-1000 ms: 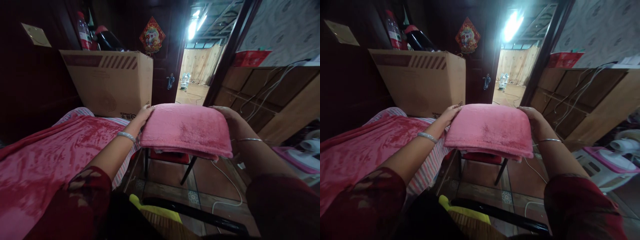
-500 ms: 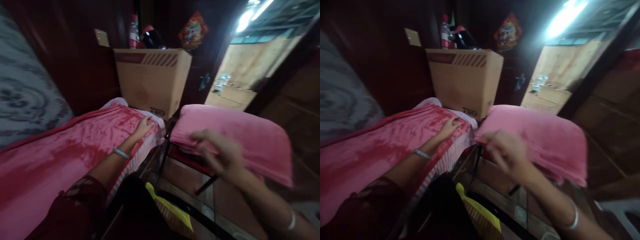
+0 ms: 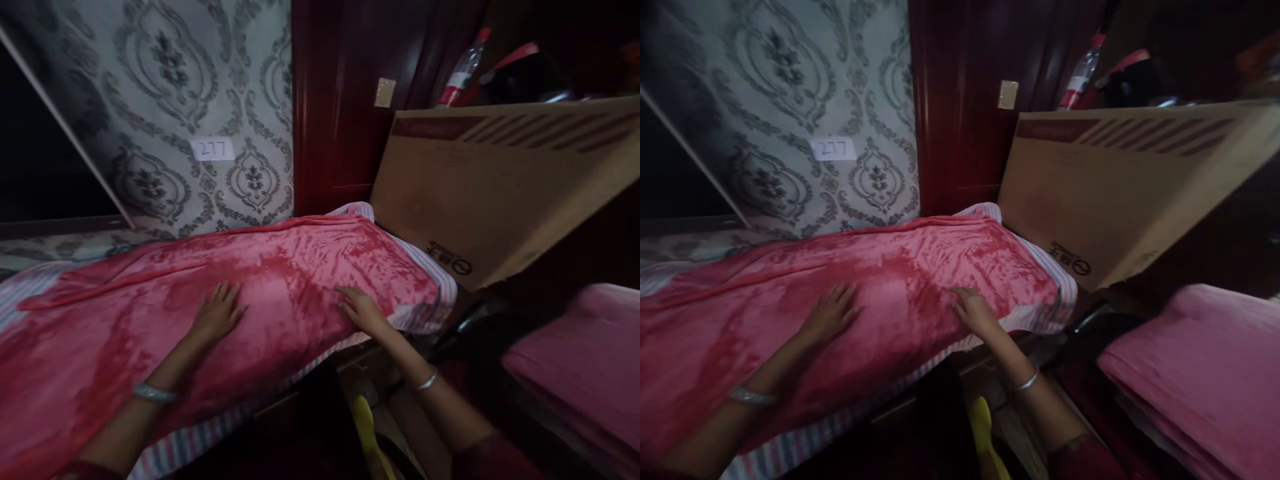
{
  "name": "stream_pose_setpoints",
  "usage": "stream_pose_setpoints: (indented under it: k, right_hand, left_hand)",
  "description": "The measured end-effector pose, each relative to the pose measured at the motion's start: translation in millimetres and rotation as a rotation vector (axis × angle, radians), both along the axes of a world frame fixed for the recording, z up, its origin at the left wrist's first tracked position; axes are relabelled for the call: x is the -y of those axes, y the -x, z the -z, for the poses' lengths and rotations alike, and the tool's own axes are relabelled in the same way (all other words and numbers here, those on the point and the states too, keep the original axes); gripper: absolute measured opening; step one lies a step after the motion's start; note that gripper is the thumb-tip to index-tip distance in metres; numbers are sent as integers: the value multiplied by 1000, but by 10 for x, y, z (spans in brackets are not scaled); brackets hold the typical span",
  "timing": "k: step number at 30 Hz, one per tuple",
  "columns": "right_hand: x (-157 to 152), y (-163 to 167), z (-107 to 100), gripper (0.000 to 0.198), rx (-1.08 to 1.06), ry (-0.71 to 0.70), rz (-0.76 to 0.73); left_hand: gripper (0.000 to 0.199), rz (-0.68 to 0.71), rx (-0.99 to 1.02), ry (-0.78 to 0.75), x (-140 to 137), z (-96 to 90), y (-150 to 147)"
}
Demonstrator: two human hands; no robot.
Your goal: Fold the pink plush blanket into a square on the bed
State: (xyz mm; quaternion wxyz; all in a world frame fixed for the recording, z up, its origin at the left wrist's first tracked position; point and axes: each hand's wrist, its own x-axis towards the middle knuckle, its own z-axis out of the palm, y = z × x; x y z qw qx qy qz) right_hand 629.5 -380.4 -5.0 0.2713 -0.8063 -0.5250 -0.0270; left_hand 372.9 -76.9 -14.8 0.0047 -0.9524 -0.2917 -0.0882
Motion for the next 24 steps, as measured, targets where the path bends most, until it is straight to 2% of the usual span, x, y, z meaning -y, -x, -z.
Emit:
stream_pose_setpoints:
  k: [3,7,9,12,16,18,21,24]
  right_hand:
    - [-310,-218,200,49,55,34,113]
    - [-409,-349,470,54,136,276,395]
    - [-394,-367,572,55,190,364,434]
    - [-371,-396,635,55,216,387,430]
    - [-315,-601,539,49,175,298,378]
    - [-235,-809,433,47,137,246,420]
    - [-34,-1191,264,47,104,206,669]
    - [202,-1558,143,49,64,219,943]
  left_hand:
    - [62,-93,-63,-12,-102,158,282]
    - [61,-92,-37,-29,-97,253,358]
    - [61,-80,-7,-18,-96,256,364]
    - [60,-70,7,-10,-118,251,390]
    - [58,-45,36,-33,-186,313,425]
    - [59,-25,69,-61,-248,384,430]
    - [63,8,130,-101,-385,485,429]
    - [60,21,209,-93,-486,497,436]
